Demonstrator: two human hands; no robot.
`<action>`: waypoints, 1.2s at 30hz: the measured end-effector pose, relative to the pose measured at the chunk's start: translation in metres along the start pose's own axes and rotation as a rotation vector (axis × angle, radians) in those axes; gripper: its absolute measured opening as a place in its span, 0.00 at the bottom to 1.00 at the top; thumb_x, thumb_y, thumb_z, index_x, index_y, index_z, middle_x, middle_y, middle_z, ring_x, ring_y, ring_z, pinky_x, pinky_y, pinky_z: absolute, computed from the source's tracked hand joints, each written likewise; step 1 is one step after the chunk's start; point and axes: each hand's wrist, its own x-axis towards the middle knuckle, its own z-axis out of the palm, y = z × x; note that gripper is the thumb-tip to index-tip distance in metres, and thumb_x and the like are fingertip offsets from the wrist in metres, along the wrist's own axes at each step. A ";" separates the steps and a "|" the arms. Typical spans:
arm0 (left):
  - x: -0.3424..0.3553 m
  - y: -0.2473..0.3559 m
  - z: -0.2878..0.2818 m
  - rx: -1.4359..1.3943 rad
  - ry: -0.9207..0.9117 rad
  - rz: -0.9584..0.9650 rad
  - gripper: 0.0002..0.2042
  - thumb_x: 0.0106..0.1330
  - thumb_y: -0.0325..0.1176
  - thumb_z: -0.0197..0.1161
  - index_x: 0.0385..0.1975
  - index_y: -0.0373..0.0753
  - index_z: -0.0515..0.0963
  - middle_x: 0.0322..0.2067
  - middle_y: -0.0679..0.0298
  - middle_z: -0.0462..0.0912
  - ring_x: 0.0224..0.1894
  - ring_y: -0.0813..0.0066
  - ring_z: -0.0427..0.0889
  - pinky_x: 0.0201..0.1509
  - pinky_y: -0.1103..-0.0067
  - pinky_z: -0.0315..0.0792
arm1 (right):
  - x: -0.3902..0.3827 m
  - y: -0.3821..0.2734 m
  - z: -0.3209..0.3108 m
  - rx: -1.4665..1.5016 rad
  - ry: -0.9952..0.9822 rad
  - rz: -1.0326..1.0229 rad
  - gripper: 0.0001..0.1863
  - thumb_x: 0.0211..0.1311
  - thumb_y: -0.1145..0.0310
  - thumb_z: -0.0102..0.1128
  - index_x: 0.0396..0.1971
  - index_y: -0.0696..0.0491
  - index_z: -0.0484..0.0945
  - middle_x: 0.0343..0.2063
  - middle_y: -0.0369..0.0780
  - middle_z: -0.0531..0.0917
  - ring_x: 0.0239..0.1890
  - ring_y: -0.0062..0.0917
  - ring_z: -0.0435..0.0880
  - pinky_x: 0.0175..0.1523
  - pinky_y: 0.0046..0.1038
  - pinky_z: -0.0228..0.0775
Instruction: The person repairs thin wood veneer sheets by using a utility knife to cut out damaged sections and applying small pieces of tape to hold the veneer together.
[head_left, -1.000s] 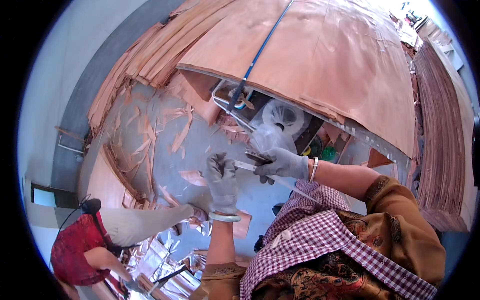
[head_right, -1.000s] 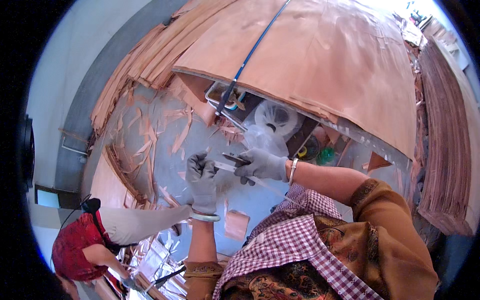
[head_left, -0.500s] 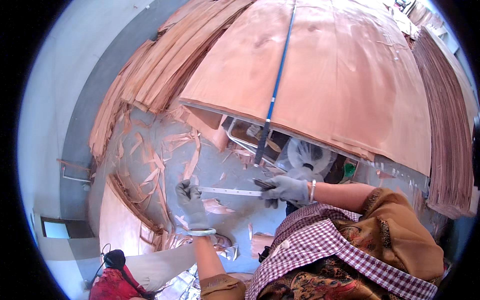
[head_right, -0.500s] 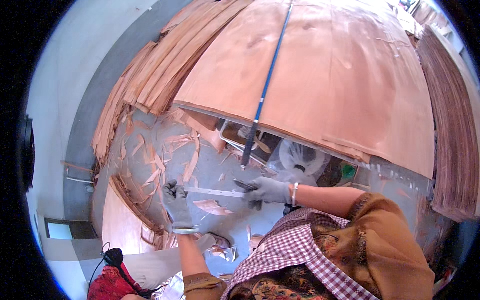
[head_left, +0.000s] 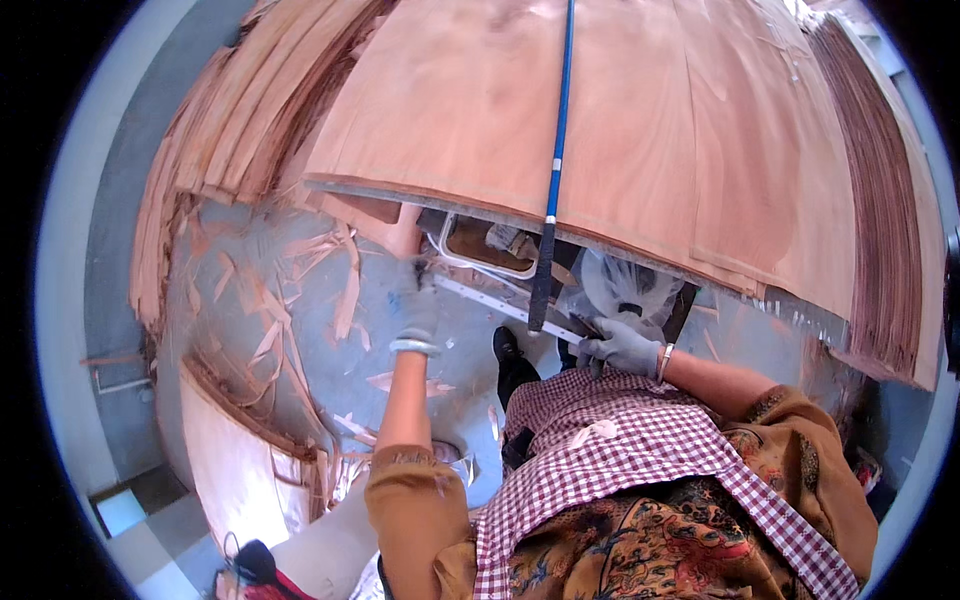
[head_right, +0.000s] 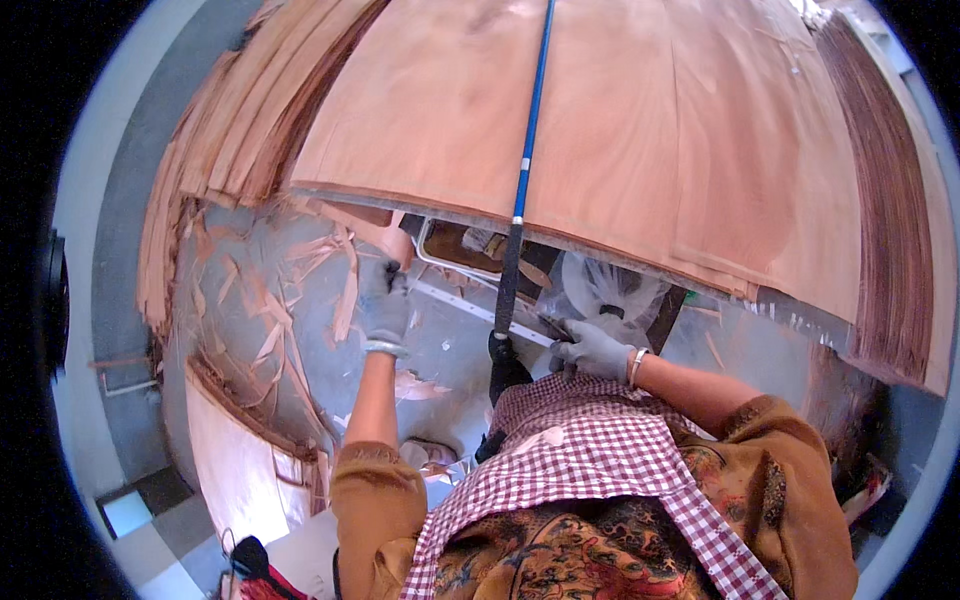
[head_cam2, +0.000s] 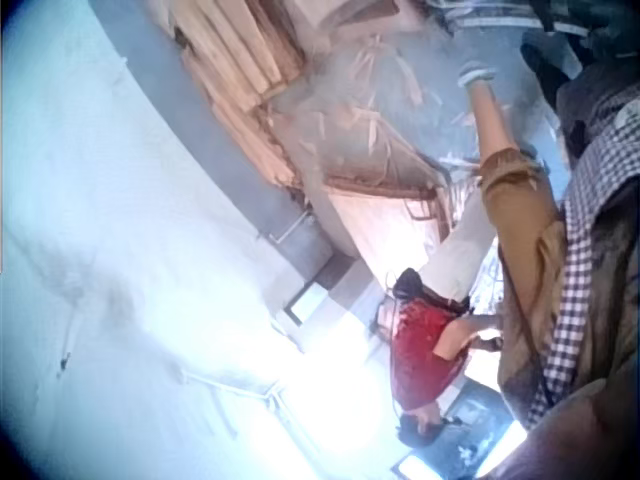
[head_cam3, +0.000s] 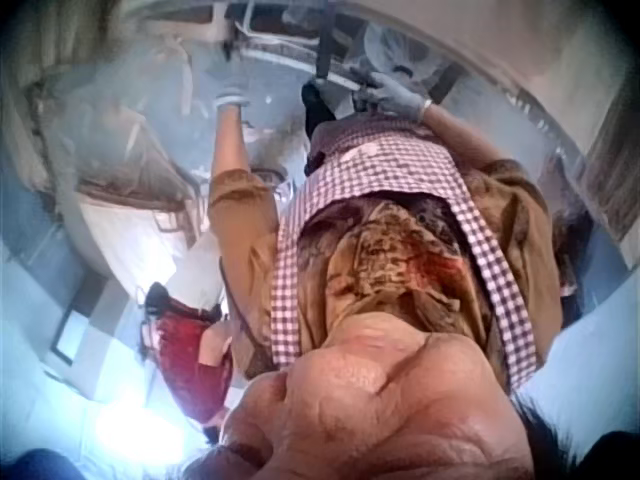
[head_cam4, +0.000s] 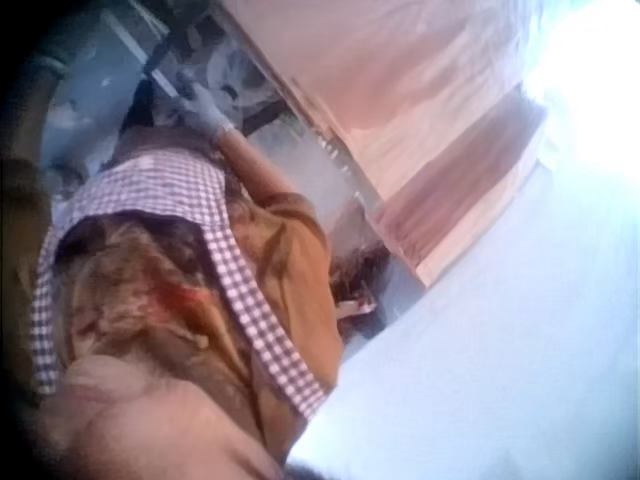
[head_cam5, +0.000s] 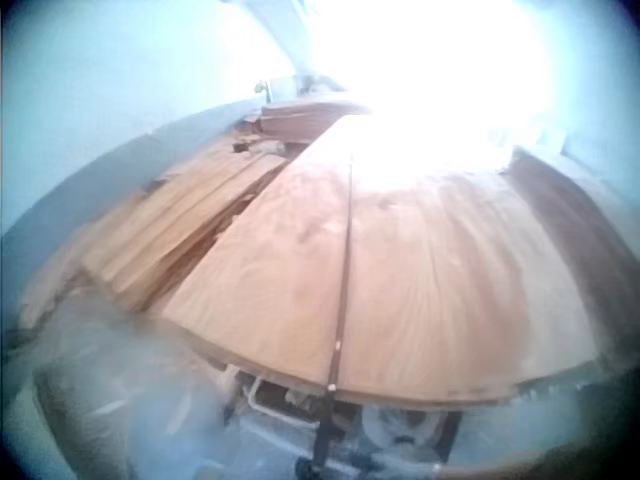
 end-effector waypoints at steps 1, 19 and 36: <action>0.013 0.000 0.012 0.163 -0.120 -0.024 0.11 0.56 0.21 0.54 0.40 0.36 0.72 0.32 0.57 0.77 0.34 0.63 0.77 0.39 0.71 0.71 | -0.002 -0.005 0.001 0.048 0.072 0.100 0.12 0.66 0.70 0.49 0.45 0.60 0.69 0.27 0.39 0.79 0.24 0.20 0.78 0.28 0.22 0.73; -0.061 0.009 0.069 0.358 -0.720 0.134 0.19 0.63 0.30 0.46 0.53 0.37 0.70 0.56 0.51 0.70 0.58 0.50 0.67 0.62 0.63 0.59 | -0.067 0.074 -0.013 0.133 0.189 0.158 0.12 0.61 0.68 0.56 0.39 0.60 0.73 0.27 0.40 0.80 0.26 0.22 0.79 0.30 0.25 0.74; -0.079 0.310 -0.022 -0.505 -1.282 -0.348 0.20 0.62 0.28 0.59 0.55 0.40 0.70 0.52 0.55 0.73 0.56 0.70 0.69 0.62 0.74 0.60 | -0.198 -0.016 -0.075 0.065 -0.199 -0.433 0.19 0.62 0.73 0.57 0.53 0.58 0.72 0.50 0.37 0.76 0.54 0.21 0.69 0.59 0.26 0.61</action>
